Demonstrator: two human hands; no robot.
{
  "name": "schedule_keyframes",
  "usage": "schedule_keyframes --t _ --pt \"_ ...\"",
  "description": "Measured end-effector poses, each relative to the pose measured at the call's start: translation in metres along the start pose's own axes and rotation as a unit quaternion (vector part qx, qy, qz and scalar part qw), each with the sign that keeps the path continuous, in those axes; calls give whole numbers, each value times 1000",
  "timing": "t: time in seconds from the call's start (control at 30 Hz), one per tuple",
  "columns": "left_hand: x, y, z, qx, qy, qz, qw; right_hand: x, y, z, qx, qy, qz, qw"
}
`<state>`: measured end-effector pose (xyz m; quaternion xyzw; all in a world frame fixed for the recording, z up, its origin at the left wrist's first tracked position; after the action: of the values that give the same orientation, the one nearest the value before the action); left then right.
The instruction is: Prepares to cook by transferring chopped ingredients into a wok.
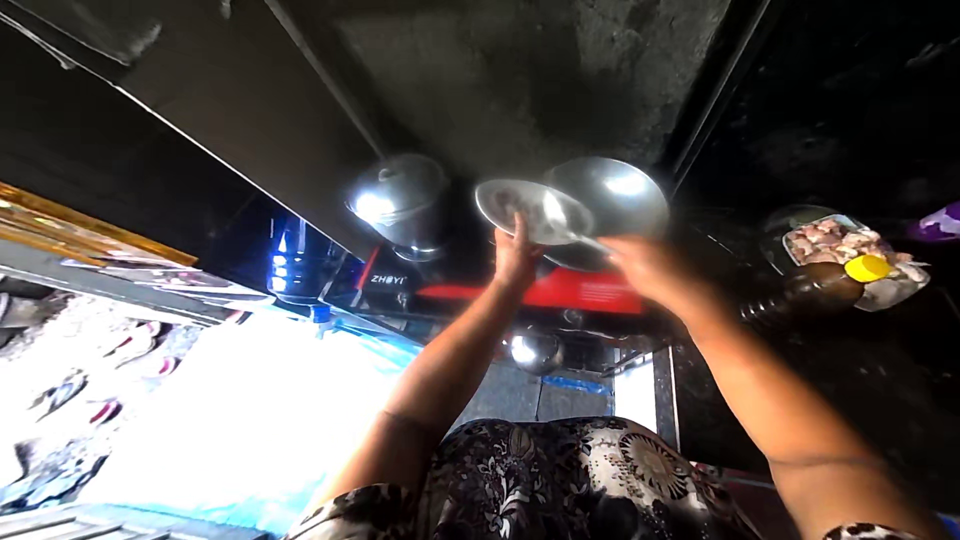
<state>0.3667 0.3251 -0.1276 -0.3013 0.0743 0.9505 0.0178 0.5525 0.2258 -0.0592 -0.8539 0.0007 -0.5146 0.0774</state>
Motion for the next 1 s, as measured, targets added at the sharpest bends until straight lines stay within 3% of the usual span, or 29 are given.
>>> schedule_keyframes --t 0.17,0.43,0.77,1.0 --pt "6 -8 -2 7 -13 28 999 -11 -26 33 -1 32 -25 999" --pt "18 -10 -12 21 -27 45 998 7 -33 47 -12 65 -6 998" --pt "13 -9 -22 40 -58 28 997 -5 -35 -13 24 -113 -20 993" --pt "3 -4 -29 24 -85 8 996 -23 -51 -18 13 -163 -62 985"
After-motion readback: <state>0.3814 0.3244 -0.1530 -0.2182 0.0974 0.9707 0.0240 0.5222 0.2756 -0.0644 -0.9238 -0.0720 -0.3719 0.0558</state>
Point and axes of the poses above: each hand's wrist, its own y-axis away from the middle knuckle, its own x-axis out of the back of the hand, z = x × y, the point moved 9 cm from there along -y, towards the middle knuckle, and after that the axes turned 2 degrees about y, right-handed, at the moved point
